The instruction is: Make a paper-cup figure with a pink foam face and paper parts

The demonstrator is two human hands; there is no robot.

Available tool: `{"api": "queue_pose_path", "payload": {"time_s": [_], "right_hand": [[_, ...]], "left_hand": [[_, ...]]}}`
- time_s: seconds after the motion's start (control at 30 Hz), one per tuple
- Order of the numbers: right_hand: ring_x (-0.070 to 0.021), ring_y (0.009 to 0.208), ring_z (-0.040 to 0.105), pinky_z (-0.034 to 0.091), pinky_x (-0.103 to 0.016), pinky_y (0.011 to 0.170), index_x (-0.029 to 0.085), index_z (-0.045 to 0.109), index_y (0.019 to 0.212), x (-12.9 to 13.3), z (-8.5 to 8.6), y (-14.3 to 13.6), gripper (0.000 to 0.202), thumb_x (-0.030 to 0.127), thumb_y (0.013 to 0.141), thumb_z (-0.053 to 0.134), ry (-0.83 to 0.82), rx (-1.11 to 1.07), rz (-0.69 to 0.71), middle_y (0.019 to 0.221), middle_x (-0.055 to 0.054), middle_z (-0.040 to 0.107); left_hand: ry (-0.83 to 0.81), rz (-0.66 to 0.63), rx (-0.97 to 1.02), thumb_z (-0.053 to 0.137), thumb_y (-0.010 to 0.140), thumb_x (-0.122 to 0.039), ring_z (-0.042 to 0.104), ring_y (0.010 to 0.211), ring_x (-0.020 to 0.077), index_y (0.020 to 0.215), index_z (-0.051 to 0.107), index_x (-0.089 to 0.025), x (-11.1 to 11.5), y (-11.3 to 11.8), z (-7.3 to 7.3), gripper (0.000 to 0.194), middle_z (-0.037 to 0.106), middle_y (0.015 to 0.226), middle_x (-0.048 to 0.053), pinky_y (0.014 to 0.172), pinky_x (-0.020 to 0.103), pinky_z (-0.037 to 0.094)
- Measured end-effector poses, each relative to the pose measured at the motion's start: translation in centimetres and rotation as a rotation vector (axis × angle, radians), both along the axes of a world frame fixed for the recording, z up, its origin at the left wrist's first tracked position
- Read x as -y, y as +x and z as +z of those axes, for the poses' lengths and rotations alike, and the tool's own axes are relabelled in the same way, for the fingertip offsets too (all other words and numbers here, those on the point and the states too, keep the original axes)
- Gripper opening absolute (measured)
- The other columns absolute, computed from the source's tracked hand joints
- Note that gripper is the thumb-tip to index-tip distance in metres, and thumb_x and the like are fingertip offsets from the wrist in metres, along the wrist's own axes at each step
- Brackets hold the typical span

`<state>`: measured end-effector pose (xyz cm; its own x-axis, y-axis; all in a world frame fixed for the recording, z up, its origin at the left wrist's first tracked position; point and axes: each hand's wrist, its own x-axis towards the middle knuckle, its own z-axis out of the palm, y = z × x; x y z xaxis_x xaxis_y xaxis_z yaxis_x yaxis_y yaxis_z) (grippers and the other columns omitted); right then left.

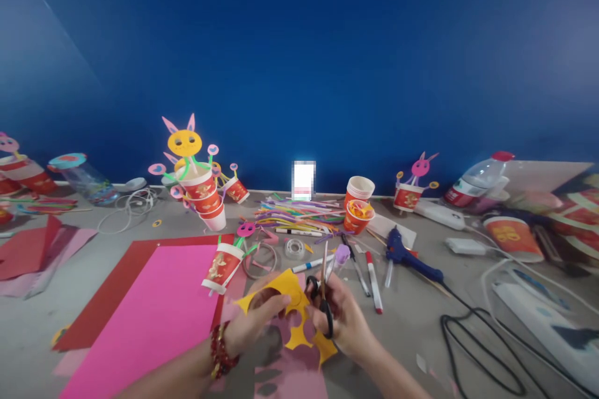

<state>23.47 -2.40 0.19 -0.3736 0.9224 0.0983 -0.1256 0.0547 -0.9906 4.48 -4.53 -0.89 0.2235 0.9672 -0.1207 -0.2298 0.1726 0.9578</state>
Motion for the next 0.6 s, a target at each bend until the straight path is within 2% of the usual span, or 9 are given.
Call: {"api": "queue_pose_path", "payload": {"time_s": [0.1, 0.17, 0.23, 0.27, 0.37, 0.4, 0.47, 0.53, 0.6], "right_hand": [[-0.0107, 0.066, 0.047, 0.039, -0.019, 0.06, 0.021, 0.057, 0.09, 0.0, 0.3, 0.4, 0.03, 0.019, 0.07, 0.079, 0.003, -0.043, 0.038, 0.078, 0.003, 0.053], [-0.0104, 0.065, 0.045, 0.038, -0.02, 0.059, 0.021, 0.056, 0.09, 0.0, 0.6, 0.8, 0.032, 0.026, 0.071, 0.08, -0.011, -0.104, 0.098, 0.078, 0.003, 0.052], [-0.0106, 0.065, 0.044, 0.037, -0.02, 0.058, 0.021, 0.055, 0.091, 0.1, 1.0, 1.3, 0.033, 0.034, 0.072, 0.079, -0.048, -0.147, 0.175, 0.08, 0.002, 0.052], [-0.0105, 0.065, 0.044, 0.036, -0.02, 0.057, 0.021, 0.055, 0.091, 0.2, 1.1, 1.4, 0.034, 0.037, 0.073, 0.079, -0.071, -0.158, 0.209, 0.08, 0.002, 0.051], [-0.0103, 0.063, 0.042, 0.035, -0.021, 0.056, 0.021, 0.054, 0.092, 0.5, 1.3, 1.6, 0.034, 0.04, 0.074, 0.077, -0.08, -0.137, 0.255, 0.08, 0.002, 0.05], [-0.0105, 0.064, 0.042, 0.035, -0.021, 0.057, 0.021, 0.055, 0.092, 0.6, 1.3, 1.5, 0.034, 0.04, 0.075, 0.077, -0.064, -0.122, 0.251, 0.08, 0.002, 0.05], [-0.0116, 0.065, 0.044, 0.037, -0.022, 0.058, 0.021, 0.055, 0.092, 0.5, 1.1, 1.2, 0.033, 0.039, 0.075, 0.076, -0.024, -0.088, 0.225, 0.08, 0.001, 0.051], [-0.0129, 0.065, 0.047, 0.039, -0.022, 0.057, 0.021, 0.055, 0.091, 0.2, 0.8, 1.0, 0.031, 0.038, 0.075, 0.075, 0.016, -0.043, 0.181, 0.078, 0.001, 0.053], [-0.0144, 0.066, 0.05, 0.042, -0.024, 0.058, 0.022, 0.055, 0.09, -0.2, 0.6, 1.0, 0.025, 0.034, 0.077, 0.073, 0.101, 0.044, 0.067, 0.078, 0.0, 0.056]], "left_hand": [[0.156, -0.067, -0.051, 0.066, 0.082, -0.043, 0.059, 0.071, 0.0162, 0.096, 0.065, -0.019, -0.5, -1.4, 0.9, 0.028, 0.065, 0.08, 0.004, 0.065, 0.026, 0.049], [0.36, -0.101, -0.192, 0.065, 0.084, -0.039, 0.061, 0.076, 0.0181, 0.107, 0.064, -0.021, -1.2, -2.3, 1.9, 0.03, 0.066, 0.092, 0.006, 0.068, 0.028, 0.05], [0.555, -0.138, -0.345, 0.07, 0.08, -0.039, 0.063, 0.086, 0.0225, 0.108, 0.067, -0.022, -1.8, -2.8, 2.7, 0.034, 0.068, 0.1, 0.009, 0.079, 0.032, 0.051], [0.566, -0.142, -0.386, 0.068, 0.082, -0.04, 0.063, 0.091, 0.0241, 0.109, 0.069, -0.022, -2.1, -2.9, 3.1, 0.032, 0.069, 0.101, 0.01, 0.083, 0.034, 0.05], [0.362, -0.161, -0.253, 0.05, 0.091, -0.052, 0.065, 0.082, 0.0221, 0.11, 0.067, -0.022, -2.0, -2.7, 3.7, 0.039, 0.069, 0.096, 0.011, 0.074, 0.032, 0.051], [0.277, -0.209, -0.178, 0.045, 0.091, -0.057, 0.064, 0.075, 0.0207, 0.106, 0.067, -0.02, -1.9, -2.5, 3.9, 0.046, 0.069, 0.091, 0.01, 0.067, 0.03, 0.051], [0.155, -0.332, -0.108, 0.05, 0.087, -0.062, 0.06, 0.063, 0.0173, 0.095, 0.068, -0.018, -1.5, -2.2, 4.2, 0.048, 0.067, 0.08, 0.008, 0.058, 0.027, 0.047], [0.102, -0.389, -0.149, 0.063, 0.082, -0.054, 0.057, 0.057, 0.0138, 0.086, 0.066, -0.016, -1.3, -1.9, 4.5, 0.038, 0.065, 0.071, 0.004, 0.055, 0.023, 0.043], [0.083, -0.357, -0.209, 0.069, 0.081, -0.044, 0.057, 0.057, 0.012, 0.083, 0.064, -0.016, -1.2, -1.7, 4.6, 0.029, 0.065, 0.07, 0.003, 0.055, 0.021, 0.04]]}}
